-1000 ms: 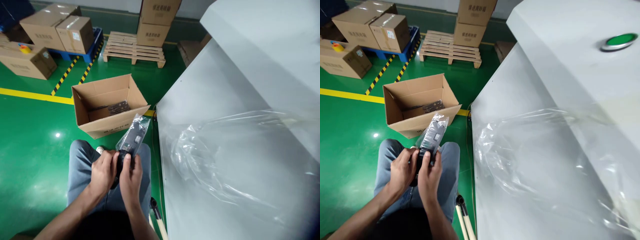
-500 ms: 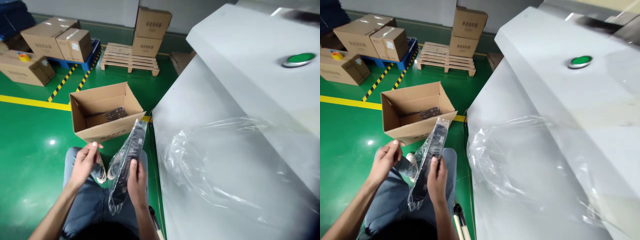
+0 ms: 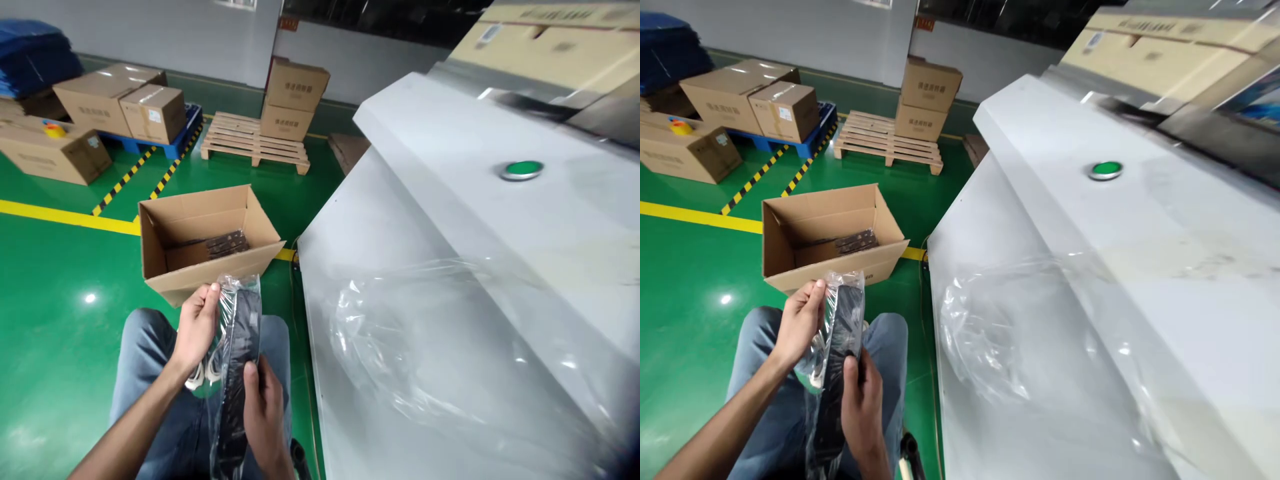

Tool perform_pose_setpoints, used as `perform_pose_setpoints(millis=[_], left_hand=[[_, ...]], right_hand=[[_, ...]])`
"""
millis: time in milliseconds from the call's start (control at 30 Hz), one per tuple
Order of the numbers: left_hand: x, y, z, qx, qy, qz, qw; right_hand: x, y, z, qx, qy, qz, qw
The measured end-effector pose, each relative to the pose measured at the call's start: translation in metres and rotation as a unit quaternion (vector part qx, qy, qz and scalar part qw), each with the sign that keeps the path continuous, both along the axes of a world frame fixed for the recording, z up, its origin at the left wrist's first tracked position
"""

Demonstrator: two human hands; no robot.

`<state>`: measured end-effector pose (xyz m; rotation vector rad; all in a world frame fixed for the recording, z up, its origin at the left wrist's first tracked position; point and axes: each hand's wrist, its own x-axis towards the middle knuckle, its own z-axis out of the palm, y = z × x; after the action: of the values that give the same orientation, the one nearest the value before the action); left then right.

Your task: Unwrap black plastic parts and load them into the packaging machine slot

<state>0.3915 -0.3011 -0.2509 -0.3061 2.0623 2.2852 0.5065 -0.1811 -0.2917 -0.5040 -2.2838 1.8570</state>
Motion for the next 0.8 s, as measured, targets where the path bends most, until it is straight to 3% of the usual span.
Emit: perform_pose_setpoints(millis=[100,200,333,433,500,633,700,800], left_hand=[[-0.002,-0.004,0.004,0.081,-0.054,0.019,0.995],[-0.003,-0.013,0.008,0.061,-0.052,0.041,0.996],[0.021,-0.024,0.003,-0.064,-0.014,0.036,0.997],[0.057,-0.019,-0.011,-0.198,-0.007,-0.073,0.978],[0.077,-0.012,-0.023,-0.270,0.002,-0.109,0.957],[0.082,-0.004,-0.039,-0.360,0.037,-0.090,0.928],[0.073,-0.006,-0.040,-0.352,0.047,-0.096,0.930],[0.063,-0.016,-0.035,-0.274,0.041,-0.126,0.952]], right_hand=[[-0.004,-0.003,0.006,-0.040,-0.012,-0.003,0.999],[-0.012,-0.009,0.011,-0.050,-0.019,-0.016,0.998],[-0.024,-0.008,0.015,-0.008,-0.016,-0.062,0.998],[-0.032,-0.005,0.016,0.023,-0.009,-0.124,0.992],[-0.036,-0.005,0.016,0.044,0.009,-0.168,0.985],[-0.041,-0.006,0.015,0.079,0.033,-0.213,0.973],[-0.044,-0.003,0.014,0.082,0.034,-0.204,0.975],[-0.043,0.003,0.012,0.061,0.020,-0.187,0.980]])
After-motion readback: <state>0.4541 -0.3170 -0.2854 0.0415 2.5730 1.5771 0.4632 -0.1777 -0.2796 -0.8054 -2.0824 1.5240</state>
